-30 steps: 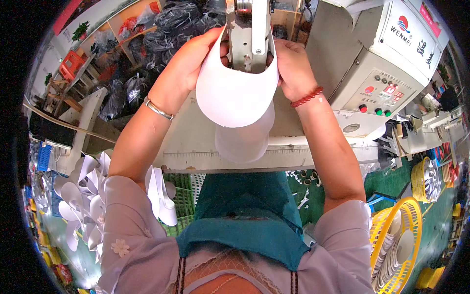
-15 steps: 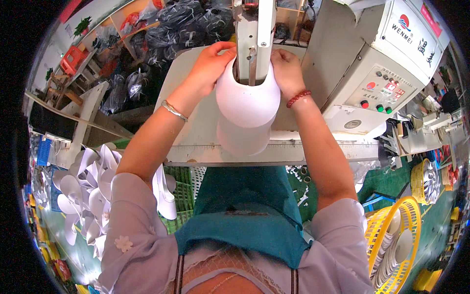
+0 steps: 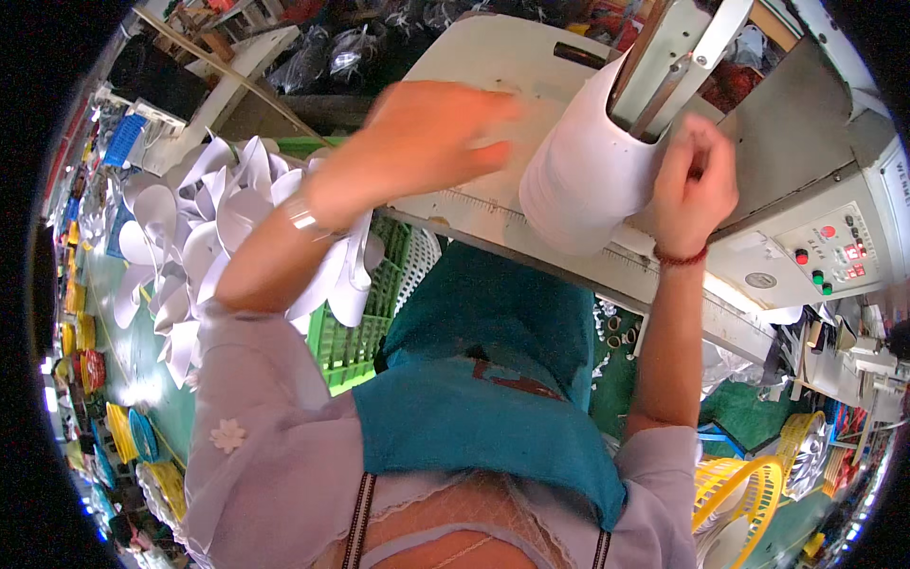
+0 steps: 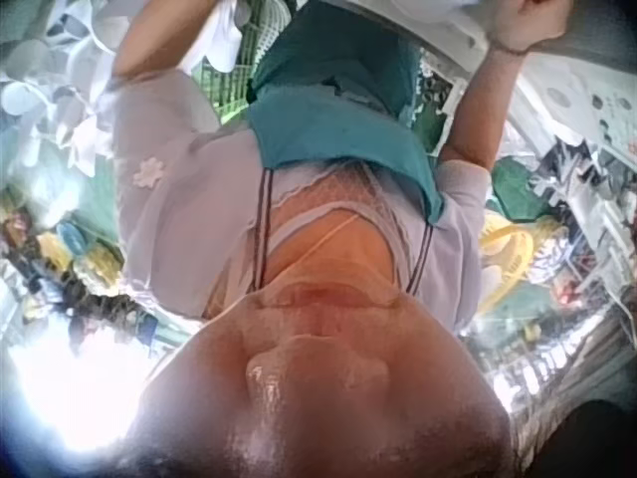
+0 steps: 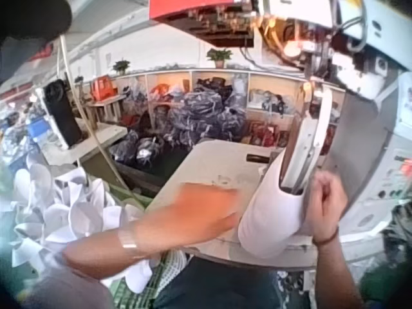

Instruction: The person assembles shoe components by stitching them together with an industrial sewing machine.

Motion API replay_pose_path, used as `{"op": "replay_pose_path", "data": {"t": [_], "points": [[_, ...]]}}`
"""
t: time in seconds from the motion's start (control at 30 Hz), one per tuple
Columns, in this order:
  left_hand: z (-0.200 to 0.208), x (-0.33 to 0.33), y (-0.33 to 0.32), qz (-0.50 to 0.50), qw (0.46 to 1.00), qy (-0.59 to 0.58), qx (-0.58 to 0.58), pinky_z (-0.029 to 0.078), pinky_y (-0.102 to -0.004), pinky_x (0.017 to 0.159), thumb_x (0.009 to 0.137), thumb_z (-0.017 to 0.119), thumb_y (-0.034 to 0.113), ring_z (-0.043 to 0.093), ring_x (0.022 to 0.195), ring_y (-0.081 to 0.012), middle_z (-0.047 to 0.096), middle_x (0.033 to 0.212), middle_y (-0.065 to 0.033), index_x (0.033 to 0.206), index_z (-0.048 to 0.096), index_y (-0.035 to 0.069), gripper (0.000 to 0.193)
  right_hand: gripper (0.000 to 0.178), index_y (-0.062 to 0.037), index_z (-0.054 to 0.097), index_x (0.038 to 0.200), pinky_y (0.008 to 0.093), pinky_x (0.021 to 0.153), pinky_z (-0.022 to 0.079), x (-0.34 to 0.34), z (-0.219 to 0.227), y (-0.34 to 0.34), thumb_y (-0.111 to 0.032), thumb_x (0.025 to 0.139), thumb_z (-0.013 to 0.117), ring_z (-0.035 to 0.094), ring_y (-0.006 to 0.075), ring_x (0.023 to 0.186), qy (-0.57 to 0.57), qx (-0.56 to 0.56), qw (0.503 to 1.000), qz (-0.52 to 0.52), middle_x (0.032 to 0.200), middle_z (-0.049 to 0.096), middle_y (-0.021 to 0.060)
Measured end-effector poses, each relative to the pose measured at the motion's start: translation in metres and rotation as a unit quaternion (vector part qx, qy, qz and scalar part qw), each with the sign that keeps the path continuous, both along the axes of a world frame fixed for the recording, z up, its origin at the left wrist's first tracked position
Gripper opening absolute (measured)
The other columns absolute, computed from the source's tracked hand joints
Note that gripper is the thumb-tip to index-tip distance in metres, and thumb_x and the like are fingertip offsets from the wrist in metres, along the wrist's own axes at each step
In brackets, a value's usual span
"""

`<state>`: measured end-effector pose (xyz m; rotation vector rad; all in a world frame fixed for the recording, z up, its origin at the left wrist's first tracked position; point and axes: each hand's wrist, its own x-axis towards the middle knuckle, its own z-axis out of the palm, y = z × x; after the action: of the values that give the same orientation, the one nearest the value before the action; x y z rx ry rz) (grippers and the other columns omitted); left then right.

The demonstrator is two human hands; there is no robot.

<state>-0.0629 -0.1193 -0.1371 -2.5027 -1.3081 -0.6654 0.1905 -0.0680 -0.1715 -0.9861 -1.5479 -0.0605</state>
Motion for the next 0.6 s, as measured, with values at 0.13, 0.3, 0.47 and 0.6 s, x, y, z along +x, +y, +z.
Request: {"op": "replay_pose_path", "data": {"t": [0.13,0.3,0.47,0.6], "points": [[0.01,-0.08,-0.056,0.195,0.974,-0.02,-0.116,0.046,-0.033,0.059,0.078,0.062,0.022,0.06,0.066,-0.0252,0.064,0.075,-0.0079,0.106,0.059,0.012,0.03,0.017,-0.0051,0.056,0.093,0.0321,0.05,0.043,-0.058,-0.025,-0.061,-0.003,0.076,0.057,0.055,0.0257,0.057,-0.137,0.019,0.955,0.261,0.073,0.057,0.0116],[-0.058,-0.149,-0.091,0.252,0.951,-0.135,-0.117,0.048,-0.034,0.069,0.078,0.059,0.016,0.061,0.079,-0.0277,0.064,0.085,-0.0117,0.099,0.061,0.005,0.024,0.017,-0.0044,0.058,0.085,0.0327,0.05,0.044,-0.16,-0.093,-0.097,-0.021,0.083,0.056,0.06,0.0251,0.061,-0.058,-0.239,0.84,0.484,0.071,0.06,0.0107],[-0.095,-0.159,-0.1,0.209,0.954,-0.192,-0.092,0.044,-0.0352,0.082,0.078,0.057,0.009,0.057,0.093,-0.0312,0.061,0.099,-0.0131,0.101,0.06,0.001,0.025,0.038,0.0019,0.059,0.088,0.0272,0.039,0.042,-0.216,-0.104,-0.093,-0.036,0.086,0.055,0.058,0.0184,0.046,0.081,-0.578,0.616,0.53,0.071,0.061,0.0108],[-0.096,-0.155,-0.098,0.189,0.966,-0.159,-0.073,0.036,-0.0408,0.092,0.082,0.053,0.012,0.052,0.108,-0.0288,0.061,0.107,-0.0101,0.105,0.061,0.008,0.025,0.039,0.0048,0.06,0.088,0.0262,0.036,0.042,-0.242,-0.103,-0.083,-0.034,0.083,0.058,0.055,0.0164,0.038,0.187,-0.626,0.567,0.502,0.067,0.06,0.0098]]}}
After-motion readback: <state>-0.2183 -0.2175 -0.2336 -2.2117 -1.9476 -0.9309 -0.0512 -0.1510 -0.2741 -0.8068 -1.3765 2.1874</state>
